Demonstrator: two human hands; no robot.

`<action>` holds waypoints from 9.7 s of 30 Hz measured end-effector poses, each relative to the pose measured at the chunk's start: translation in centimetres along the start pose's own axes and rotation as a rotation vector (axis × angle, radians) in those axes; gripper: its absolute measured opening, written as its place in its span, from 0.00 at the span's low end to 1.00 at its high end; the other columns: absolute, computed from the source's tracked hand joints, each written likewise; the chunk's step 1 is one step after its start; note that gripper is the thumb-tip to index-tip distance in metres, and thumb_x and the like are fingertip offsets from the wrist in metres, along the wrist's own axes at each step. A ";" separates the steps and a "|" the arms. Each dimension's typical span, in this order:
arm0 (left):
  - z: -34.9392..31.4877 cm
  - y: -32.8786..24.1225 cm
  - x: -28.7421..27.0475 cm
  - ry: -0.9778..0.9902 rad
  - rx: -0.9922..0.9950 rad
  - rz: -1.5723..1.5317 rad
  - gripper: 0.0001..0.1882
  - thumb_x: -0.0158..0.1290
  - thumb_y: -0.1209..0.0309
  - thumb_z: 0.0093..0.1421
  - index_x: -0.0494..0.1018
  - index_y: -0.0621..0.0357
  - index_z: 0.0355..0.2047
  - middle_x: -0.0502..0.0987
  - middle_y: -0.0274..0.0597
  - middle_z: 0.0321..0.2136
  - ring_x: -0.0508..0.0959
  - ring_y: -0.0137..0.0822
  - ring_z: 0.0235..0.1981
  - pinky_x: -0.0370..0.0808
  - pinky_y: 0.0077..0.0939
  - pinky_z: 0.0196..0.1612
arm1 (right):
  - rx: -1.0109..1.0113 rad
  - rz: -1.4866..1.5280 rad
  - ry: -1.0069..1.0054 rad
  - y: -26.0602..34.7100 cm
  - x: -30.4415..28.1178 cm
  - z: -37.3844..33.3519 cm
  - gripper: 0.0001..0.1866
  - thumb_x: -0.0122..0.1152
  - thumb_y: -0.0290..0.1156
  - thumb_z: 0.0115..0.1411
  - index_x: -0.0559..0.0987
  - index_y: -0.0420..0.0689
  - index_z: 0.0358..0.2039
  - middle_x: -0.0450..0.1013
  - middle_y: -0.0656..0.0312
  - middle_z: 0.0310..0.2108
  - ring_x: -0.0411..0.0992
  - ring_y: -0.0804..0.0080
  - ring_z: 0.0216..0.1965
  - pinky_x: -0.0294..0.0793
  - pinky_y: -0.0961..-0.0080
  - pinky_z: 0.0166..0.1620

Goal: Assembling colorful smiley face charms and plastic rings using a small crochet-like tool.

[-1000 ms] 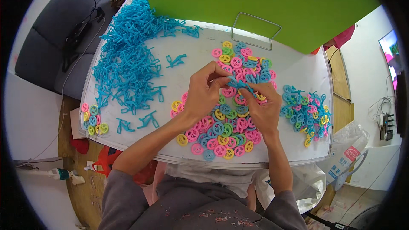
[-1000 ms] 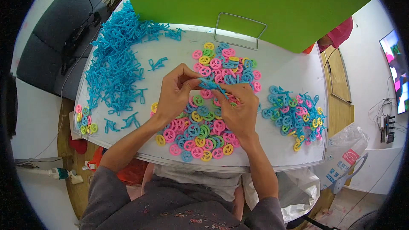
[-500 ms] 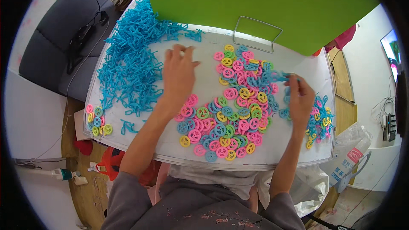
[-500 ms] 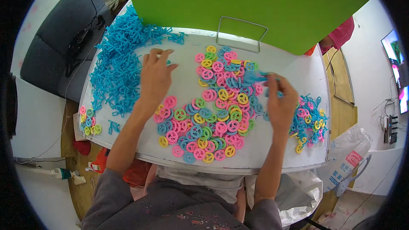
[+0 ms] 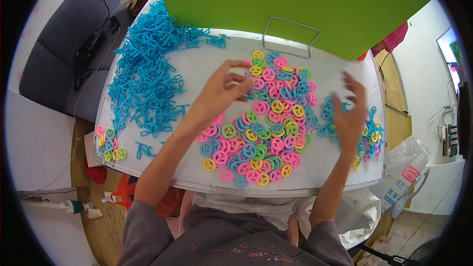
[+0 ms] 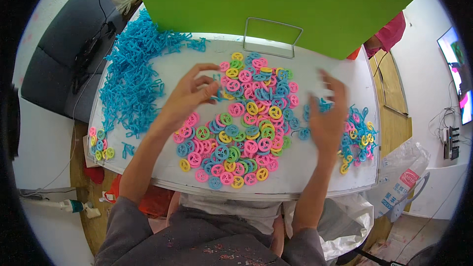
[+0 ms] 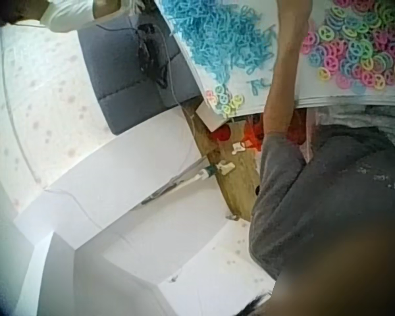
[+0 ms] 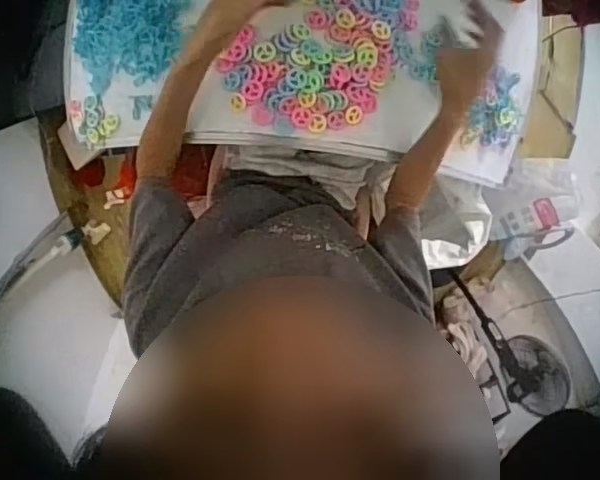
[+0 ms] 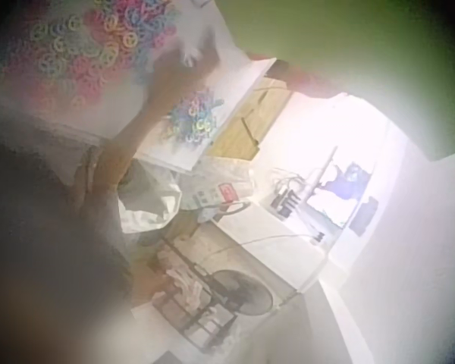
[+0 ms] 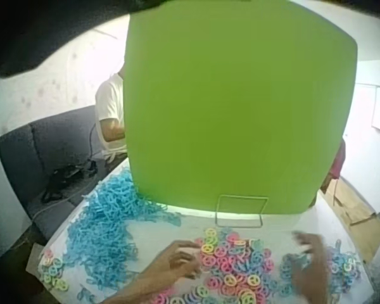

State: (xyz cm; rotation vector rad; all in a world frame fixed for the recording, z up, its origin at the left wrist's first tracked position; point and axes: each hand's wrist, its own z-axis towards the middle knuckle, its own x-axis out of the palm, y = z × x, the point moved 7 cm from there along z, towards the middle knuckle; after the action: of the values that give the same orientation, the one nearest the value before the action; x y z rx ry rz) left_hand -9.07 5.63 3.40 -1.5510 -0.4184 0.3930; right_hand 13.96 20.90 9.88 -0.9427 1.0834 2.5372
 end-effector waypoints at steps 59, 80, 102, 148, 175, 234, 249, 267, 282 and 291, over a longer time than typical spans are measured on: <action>-2.6 1.7 4.3 -0.147 0.225 -0.284 0.02 0.46 0.84 0.61 0.69 0.69 0.34 0.73 0.42 0.35 0.79 0.33 0.37 0.81 0.26 0.42 | 0.685 1.204 0.430 1.3 12.2 -6.6 0.15 0.61 0.23 0.58 0.75 0.35 0.46 0.76 0.56 0.33 0.76 0.73 0.32 0.79 0.76 0.39; -1.9 0.6 4.5 0.074 0.312 -0.163 0.18 0.45 0.88 0.57 0.68 0.66 0.48 0.71 0.44 0.43 0.76 0.36 0.45 0.78 0.26 0.47 | 0.027 0.773 0.177 4.0 8.4 -4.3 0.10 0.56 0.11 0.53 0.78 0.35 0.36 0.74 0.59 0.36 0.74 0.76 0.37 0.77 0.81 0.40; -0.5 2.8 3.9 0.089 0.030 -0.165 0.08 0.54 0.70 0.61 0.73 0.64 0.32 0.72 0.33 0.23 0.75 0.24 0.28 0.75 0.18 0.30 | 0.212 0.839 0.368 3.0 8.2 -3.2 0.18 0.57 0.17 0.55 0.75 0.37 0.48 0.75 0.64 0.33 0.72 0.80 0.35 0.73 0.81 0.39; -1.2 3.6 4.9 0.221 -0.198 -0.430 0.13 0.55 0.65 0.61 0.70 0.59 0.41 0.75 0.33 0.34 0.76 0.24 0.37 0.74 0.15 0.37 | -0.281 0.367 0.261 4.9 7.0 -2.7 0.19 0.61 0.12 0.43 0.81 0.43 0.37 0.73 0.58 0.40 0.74 0.70 0.37 0.75 0.78 0.37; -1.4 1.8 4.0 0.099 -0.036 -0.281 0.08 0.55 0.71 0.60 0.74 0.61 0.39 0.76 0.36 0.32 0.76 0.26 0.35 0.76 0.23 0.41 | 0.155 0.802 0.356 2.4 8.2 -3.7 0.14 0.51 0.11 0.51 0.76 0.32 0.39 0.77 0.55 0.38 0.77 0.69 0.42 0.77 0.79 0.44; -2.9 2.6 4.3 -0.106 -0.025 -0.544 0.12 0.52 0.74 0.62 0.72 0.68 0.45 0.76 0.42 0.38 0.78 0.30 0.39 0.78 0.21 0.45 | 0.295 0.772 0.136 3.2 10.4 -5.5 0.08 0.64 0.25 0.56 0.74 0.36 0.31 0.77 0.58 0.26 0.76 0.79 0.27 0.73 0.85 0.29; -1.8 1.7 3.6 -0.034 0.172 -0.043 0.10 0.49 0.78 0.62 0.71 0.65 0.43 0.76 0.41 0.37 0.78 0.28 0.36 0.77 0.21 0.40 | 0.061 0.569 0.249 3.7 9.1 -4.2 0.07 0.64 0.21 0.54 0.77 0.37 0.34 0.77 0.60 0.28 0.75 0.79 0.28 0.74 0.82 0.32; -9.0 0.5 13.2 0.577 0.851 0.879 0.21 0.61 0.62 0.48 0.73 0.55 0.41 0.67 0.48 0.52 0.61 0.53 0.59 0.53 0.53 0.64 | 0.136 -0.568 0.049 -6.4 -3.6 -3.4 0.20 0.61 0.28 0.55 0.73 0.43 0.49 0.71 0.49 0.45 0.69 0.56 0.47 0.66 0.64 0.51; -1.9 -5.0 0.3 -0.288 0.773 0.852 0.09 0.50 0.80 0.50 0.74 0.62 0.33 0.75 0.50 0.34 0.73 0.51 0.38 0.71 0.42 0.43 | -0.008 0.002 0.415 1.4 10.3 -8.7 0.36 0.46 0.46 0.64 0.50 0.36 0.64 0.43 0.36 0.65 0.40 0.35 0.65 0.40 0.49 0.65; -1.1 -0.9 -10.5 -0.499 0.320 1.362 0.11 0.55 0.79 0.48 0.75 0.60 0.34 0.75 0.50 0.32 0.74 0.52 0.37 0.72 0.42 0.40 | 0.039 -0.029 0.274 0.9 7.8 -3.3 0.17 0.50 0.34 0.63 0.72 0.40 0.50 0.67 0.48 0.53 0.63 0.53 0.57 0.58 0.65 0.60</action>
State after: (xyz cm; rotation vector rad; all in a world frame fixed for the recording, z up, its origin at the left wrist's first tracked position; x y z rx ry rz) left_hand -17.66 -0.52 4.18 -1.2011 0.4017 1.8121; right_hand 9.14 17.56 3.68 -1.3140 1.1761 2.4039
